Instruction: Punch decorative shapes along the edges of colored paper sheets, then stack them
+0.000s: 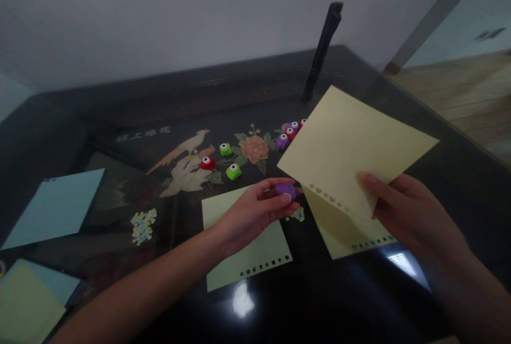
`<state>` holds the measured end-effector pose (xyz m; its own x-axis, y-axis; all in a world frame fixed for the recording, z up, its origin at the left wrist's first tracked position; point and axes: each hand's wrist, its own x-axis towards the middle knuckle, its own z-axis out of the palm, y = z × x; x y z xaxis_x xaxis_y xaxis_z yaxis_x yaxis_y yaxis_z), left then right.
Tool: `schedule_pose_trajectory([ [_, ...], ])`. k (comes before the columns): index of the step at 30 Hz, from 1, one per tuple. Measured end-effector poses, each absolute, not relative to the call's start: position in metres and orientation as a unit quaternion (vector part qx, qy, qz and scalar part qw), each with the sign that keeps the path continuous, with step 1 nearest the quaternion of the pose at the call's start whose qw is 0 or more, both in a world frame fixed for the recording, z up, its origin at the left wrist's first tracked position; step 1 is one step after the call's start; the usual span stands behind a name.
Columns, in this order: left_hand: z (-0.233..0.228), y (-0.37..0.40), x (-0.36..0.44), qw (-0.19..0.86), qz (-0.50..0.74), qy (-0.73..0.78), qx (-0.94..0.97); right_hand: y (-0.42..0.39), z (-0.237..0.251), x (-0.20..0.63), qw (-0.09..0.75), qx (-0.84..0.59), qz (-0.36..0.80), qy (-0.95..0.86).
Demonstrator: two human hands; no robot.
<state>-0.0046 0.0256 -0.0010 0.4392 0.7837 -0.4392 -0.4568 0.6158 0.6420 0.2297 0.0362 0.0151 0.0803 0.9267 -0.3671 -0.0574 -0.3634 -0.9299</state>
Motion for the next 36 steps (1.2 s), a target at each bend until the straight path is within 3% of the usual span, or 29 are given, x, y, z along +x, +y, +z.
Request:
schedule_pose_trajectory([
  [9,0.001,0.019,-0.008,0.788,0.379,0.401,0.272,0.030,0.008,0.221,0.407,-0.611,0.581,-0.351],
  [20,-0.003,0.015,-0.006,0.793,0.406,0.386,0.238,0.028,0.000,0.219,0.424,-0.634,0.490,-0.422],
  [25,-0.004,0.013,-0.007,0.781,0.424,0.391,0.240,0.024,-0.002,0.223,0.379,-0.666,0.409,-0.495],
  [36,-0.002,0.013,-0.007,0.734,0.419,0.447,0.294,0.018,0.008,0.222,0.400,-0.656,0.241,-0.594],
])
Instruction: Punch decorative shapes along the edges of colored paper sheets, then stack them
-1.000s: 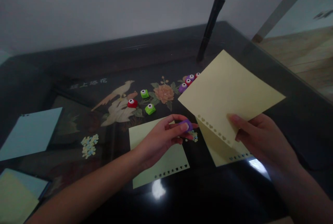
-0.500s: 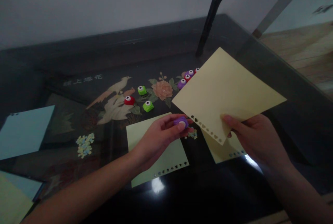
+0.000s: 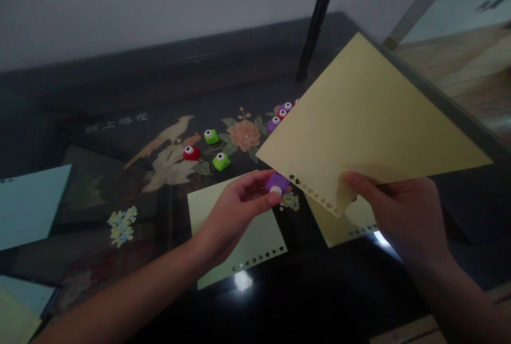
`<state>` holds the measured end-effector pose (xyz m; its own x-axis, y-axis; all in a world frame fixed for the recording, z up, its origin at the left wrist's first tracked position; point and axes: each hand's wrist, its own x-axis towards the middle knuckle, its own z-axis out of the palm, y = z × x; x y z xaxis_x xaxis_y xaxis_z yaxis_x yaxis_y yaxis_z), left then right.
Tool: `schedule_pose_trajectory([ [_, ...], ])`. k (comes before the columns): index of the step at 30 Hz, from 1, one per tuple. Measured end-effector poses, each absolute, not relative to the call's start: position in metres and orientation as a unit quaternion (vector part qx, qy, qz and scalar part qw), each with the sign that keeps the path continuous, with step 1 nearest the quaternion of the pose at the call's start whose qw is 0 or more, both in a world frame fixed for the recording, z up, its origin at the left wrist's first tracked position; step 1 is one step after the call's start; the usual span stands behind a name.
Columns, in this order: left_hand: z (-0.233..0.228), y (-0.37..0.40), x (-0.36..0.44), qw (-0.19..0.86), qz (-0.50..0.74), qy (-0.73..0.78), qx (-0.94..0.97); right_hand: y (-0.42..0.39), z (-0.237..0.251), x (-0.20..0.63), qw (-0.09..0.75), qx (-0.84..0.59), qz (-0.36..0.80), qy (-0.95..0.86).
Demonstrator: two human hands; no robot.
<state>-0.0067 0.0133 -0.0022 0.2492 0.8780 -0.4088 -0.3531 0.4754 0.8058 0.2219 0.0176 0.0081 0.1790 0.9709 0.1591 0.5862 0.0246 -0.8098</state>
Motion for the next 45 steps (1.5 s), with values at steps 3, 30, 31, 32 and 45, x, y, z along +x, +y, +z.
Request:
schedule_pose_trajectory([
  [3,-0.0026,0.0129,-0.0070,0.735,0.418,0.443,0.298,0.0170,0.0083,0.2221,0.403,-0.649,0.199,-0.614],
  [30,-0.0002,0.0161,-0.0055,0.711,0.405,0.492,0.298,0.0147,0.0128,0.2189,0.381,-0.620,0.207,-0.654],
  [31,-0.0006,0.0163,-0.0058,0.712,0.404,0.491,0.298,0.0145,0.0127,0.2191,0.378,-0.623,0.210,-0.651],
  [32,-0.0010,0.0165,-0.0059,0.711,0.403,0.491,0.300,0.0142,0.0124,0.2194,0.376,-0.626,0.213,-0.649],
  [45,-0.0029,0.0165,-0.0057,0.713,0.391,0.488,0.316,0.0159,0.0127,0.2172,0.390,-0.604,0.212,-0.662],
])
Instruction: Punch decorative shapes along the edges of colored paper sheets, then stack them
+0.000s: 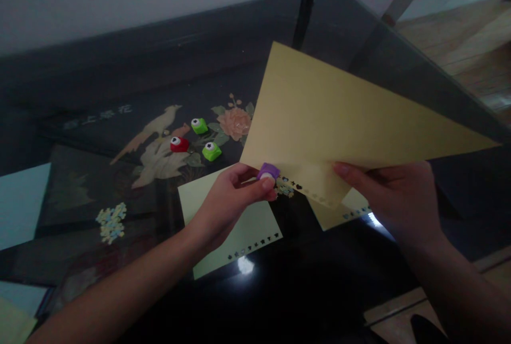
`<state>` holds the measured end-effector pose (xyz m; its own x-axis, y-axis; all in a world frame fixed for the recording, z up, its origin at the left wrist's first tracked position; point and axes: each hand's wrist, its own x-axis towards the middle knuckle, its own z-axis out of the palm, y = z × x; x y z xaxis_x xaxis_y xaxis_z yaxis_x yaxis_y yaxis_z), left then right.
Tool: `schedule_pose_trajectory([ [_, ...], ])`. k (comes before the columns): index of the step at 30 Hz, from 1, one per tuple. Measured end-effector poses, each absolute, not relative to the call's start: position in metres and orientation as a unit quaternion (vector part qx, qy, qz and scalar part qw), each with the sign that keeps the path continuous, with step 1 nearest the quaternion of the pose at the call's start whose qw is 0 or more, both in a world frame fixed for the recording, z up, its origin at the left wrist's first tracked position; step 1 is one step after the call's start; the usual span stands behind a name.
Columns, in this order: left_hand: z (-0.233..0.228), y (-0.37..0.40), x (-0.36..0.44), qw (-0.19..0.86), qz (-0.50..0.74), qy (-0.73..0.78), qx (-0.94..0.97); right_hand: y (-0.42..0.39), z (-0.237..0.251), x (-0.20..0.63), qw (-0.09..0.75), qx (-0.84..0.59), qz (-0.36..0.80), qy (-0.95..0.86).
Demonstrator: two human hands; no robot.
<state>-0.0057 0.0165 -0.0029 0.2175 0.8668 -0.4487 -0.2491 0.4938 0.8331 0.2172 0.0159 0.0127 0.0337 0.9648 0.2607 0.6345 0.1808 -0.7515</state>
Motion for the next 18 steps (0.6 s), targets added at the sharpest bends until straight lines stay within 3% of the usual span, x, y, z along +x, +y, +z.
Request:
schedule_pose_trajectory([
  [18,-0.0023,0.0170,-0.0035,0.713,0.396,0.486,0.314,0.0156,0.0139,0.2150,0.406,-0.589,0.213,-0.666],
])
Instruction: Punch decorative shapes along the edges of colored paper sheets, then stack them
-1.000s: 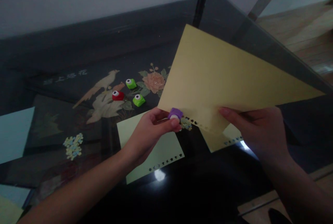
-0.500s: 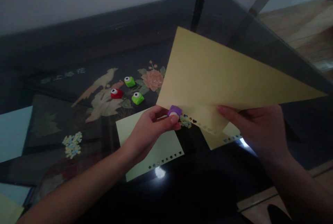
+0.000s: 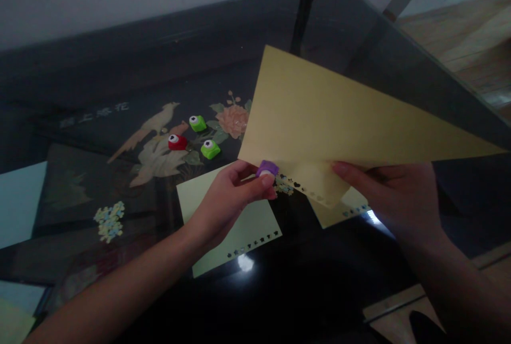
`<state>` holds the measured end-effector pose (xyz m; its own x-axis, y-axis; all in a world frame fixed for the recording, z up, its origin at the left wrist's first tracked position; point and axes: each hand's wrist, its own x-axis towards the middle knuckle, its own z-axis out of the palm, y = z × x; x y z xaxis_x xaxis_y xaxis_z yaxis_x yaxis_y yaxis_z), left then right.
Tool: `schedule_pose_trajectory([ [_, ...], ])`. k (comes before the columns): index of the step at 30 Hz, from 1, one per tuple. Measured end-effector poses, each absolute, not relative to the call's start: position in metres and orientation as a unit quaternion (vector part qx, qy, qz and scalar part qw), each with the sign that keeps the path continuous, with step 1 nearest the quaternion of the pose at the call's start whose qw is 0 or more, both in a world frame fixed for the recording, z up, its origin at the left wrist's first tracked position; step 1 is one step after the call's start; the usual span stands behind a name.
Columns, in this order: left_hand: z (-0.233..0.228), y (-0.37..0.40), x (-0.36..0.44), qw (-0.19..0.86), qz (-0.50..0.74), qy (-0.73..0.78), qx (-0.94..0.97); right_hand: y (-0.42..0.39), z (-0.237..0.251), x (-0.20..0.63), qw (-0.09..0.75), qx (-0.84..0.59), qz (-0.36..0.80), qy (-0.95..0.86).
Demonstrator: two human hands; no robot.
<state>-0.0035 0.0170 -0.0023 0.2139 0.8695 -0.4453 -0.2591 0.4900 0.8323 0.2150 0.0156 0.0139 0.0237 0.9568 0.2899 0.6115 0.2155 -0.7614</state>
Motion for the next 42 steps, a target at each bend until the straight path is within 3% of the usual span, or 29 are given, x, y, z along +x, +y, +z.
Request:
schedule_pose_trajectory([
  [25,-0.0021,0.0166,-0.0029,0.720,0.392,0.478,0.313,0.0145,0.0159,0.2158,0.408,-0.579,0.218,-0.672],
  [42,-0.0061,0.0172,-0.0039,0.715,0.397,0.486,0.310,0.0184,0.0088,0.2198,0.434,-0.526,0.161,-0.714],
])
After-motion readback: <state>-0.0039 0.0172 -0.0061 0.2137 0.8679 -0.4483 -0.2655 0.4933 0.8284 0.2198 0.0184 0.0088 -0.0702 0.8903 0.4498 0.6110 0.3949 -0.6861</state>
